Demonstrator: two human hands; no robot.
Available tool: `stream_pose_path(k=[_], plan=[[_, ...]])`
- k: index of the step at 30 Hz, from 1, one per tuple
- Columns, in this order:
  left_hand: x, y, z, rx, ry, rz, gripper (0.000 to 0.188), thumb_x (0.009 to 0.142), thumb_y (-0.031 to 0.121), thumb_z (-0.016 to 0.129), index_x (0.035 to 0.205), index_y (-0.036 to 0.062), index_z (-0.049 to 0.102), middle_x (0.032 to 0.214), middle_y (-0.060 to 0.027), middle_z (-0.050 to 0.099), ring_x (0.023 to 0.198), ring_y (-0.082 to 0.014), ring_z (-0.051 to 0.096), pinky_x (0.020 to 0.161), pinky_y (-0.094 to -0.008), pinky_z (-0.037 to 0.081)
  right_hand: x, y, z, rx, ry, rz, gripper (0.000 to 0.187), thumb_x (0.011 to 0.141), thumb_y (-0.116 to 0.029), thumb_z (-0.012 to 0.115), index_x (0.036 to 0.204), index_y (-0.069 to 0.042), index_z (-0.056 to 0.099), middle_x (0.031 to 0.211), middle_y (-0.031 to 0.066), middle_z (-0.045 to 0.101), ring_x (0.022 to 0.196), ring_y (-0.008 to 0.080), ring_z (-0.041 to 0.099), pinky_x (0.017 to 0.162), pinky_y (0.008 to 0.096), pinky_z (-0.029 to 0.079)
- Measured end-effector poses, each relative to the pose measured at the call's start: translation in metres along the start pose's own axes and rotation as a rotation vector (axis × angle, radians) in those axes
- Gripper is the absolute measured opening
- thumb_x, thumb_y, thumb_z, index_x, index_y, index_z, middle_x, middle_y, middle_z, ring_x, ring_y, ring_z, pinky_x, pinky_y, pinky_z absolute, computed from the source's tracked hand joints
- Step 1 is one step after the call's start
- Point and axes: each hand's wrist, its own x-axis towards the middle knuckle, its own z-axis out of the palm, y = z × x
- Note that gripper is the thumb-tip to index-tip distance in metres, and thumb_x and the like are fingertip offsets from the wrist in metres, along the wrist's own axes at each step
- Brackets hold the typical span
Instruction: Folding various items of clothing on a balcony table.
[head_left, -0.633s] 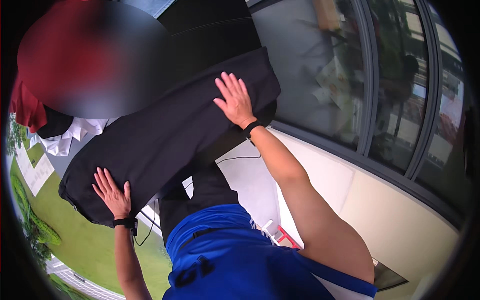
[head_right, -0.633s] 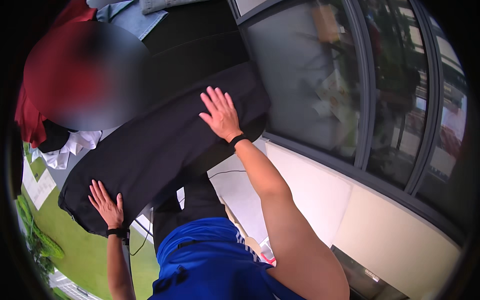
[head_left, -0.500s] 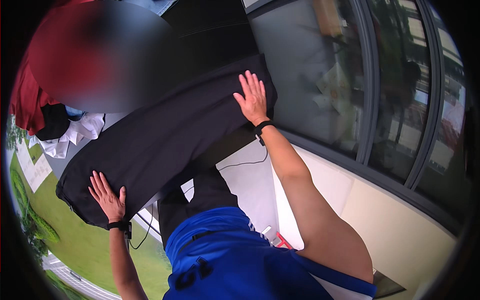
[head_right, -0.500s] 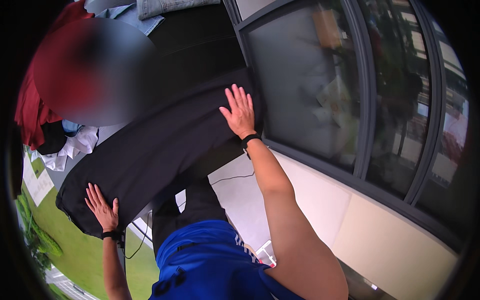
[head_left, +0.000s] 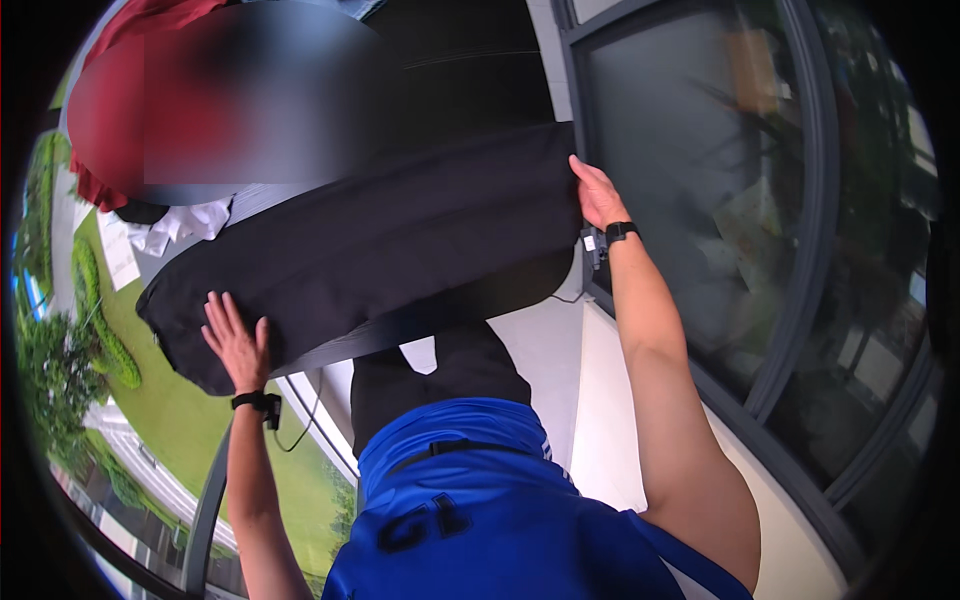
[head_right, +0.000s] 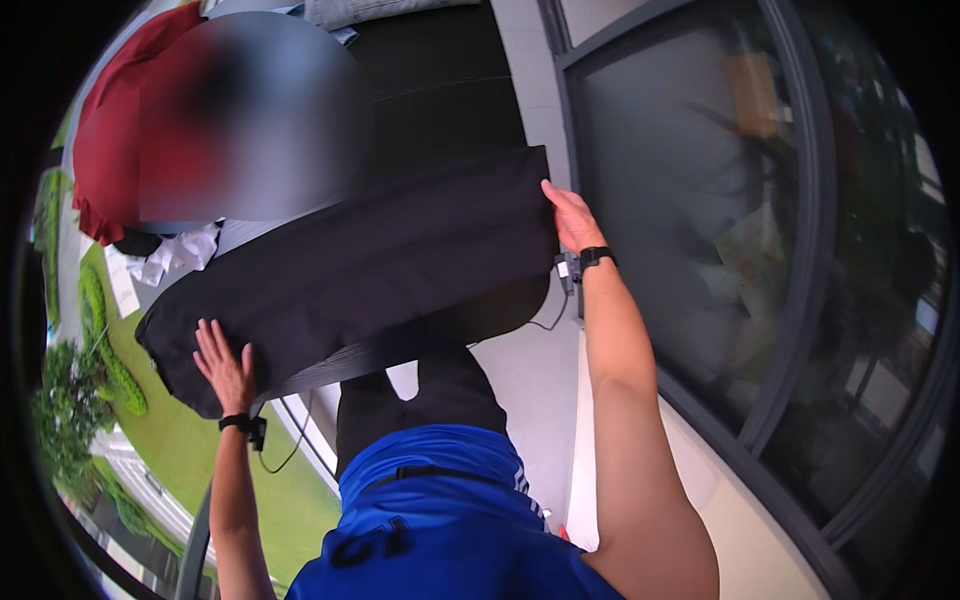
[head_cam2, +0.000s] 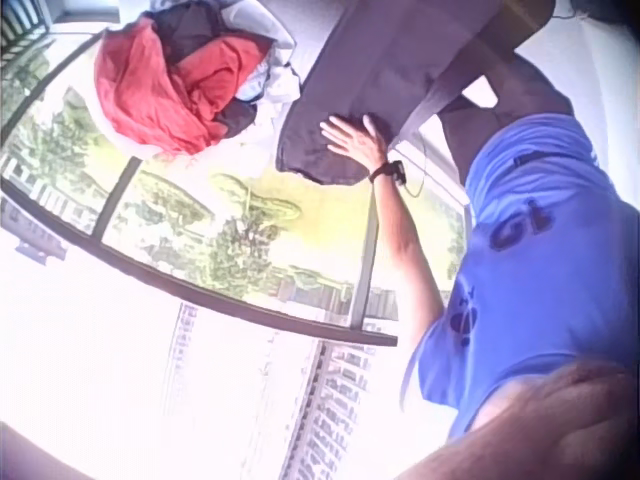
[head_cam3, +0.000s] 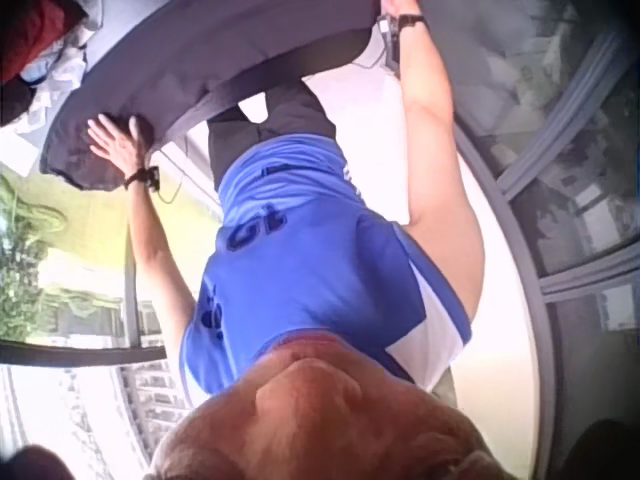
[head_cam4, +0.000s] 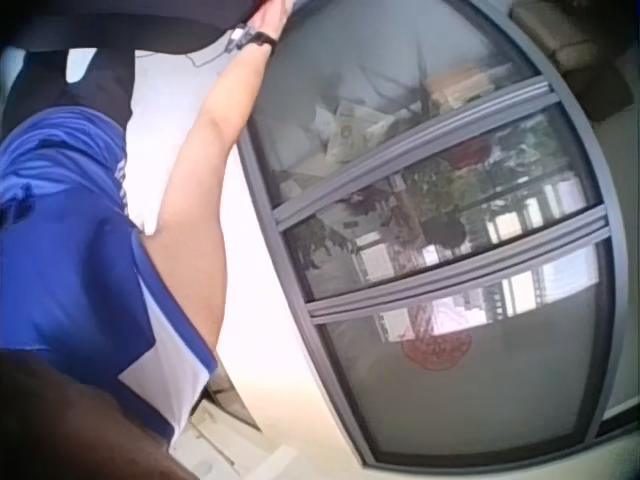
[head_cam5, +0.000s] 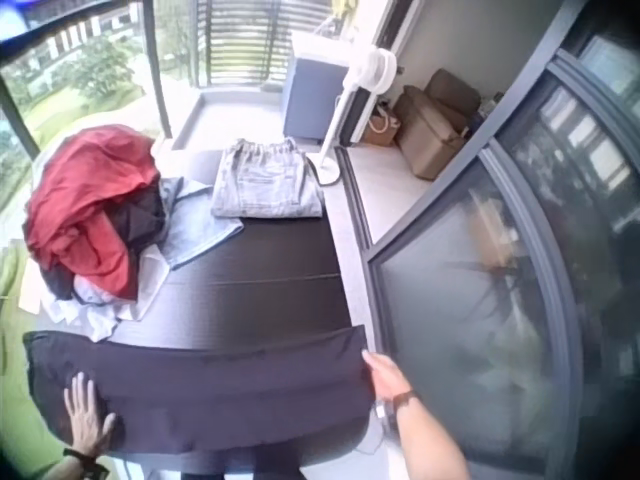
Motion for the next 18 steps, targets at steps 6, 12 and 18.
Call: stream_pose_path(k=[6, 12, 18], plan=[[-0.024, 0.101, 0.0, -0.175, -0.117, 0.047, 0.08, 0.095, 0.039, 0.067, 0.161, 0.0083, 0.033, 0.17, -0.0194, 0.022, 0.157, -0.0384, 0.02, 0.125, -0.0601, 0.012, -0.009, -0.013, 0.008, -0.162, 0.137, 0.059, 0.043, 0.097, -0.022, 0.074, 0.128, 0.005, 0.064, 0.121, 0.0119, 0.071, 0.112, 0.02, 0.068, 0.101, 0.0329, 0.053], [-0.032, 0.135, 0.01, -0.238, -0.245, 0.11, 0.081, 0.098, 0.051, 0.059, 0.162, 0.0108, 0.031, 0.172, -0.0201, 0.016, 0.159, -0.0385, 0.014, 0.125, -0.0615, 0.008, -0.016, -0.021, -0.029, -0.187, 0.174, -0.087, 0.065, 0.094, -0.015, 0.077, 0.144, 0.012, 0.046, 0.135, 0.0168, 0.062, 0.123, 0.0227, 0.061, 0.107, 0.0357, 0.049], [-0.037, 0.157, 0.003, -0.351, -0.148, 0.169, 0.079, 0.098, 0.054, 0.058, 0.162, 0.0146, 0.034, 0.171, -0.0167, 0.019, 0.158, -0.0353, 0.018, 0.124, -0.0621, 0.011, -0.046, -0.038, -0.062, -0.108, 0.192, -0.084, 0.052, 0.099, -0.019, 0.072, 0.142, 0.002, 0.052, 0.134, 0.0138, 0.063, 0.119, 0.0242, 0.064, 0.101, 0.0399, 0.053]])
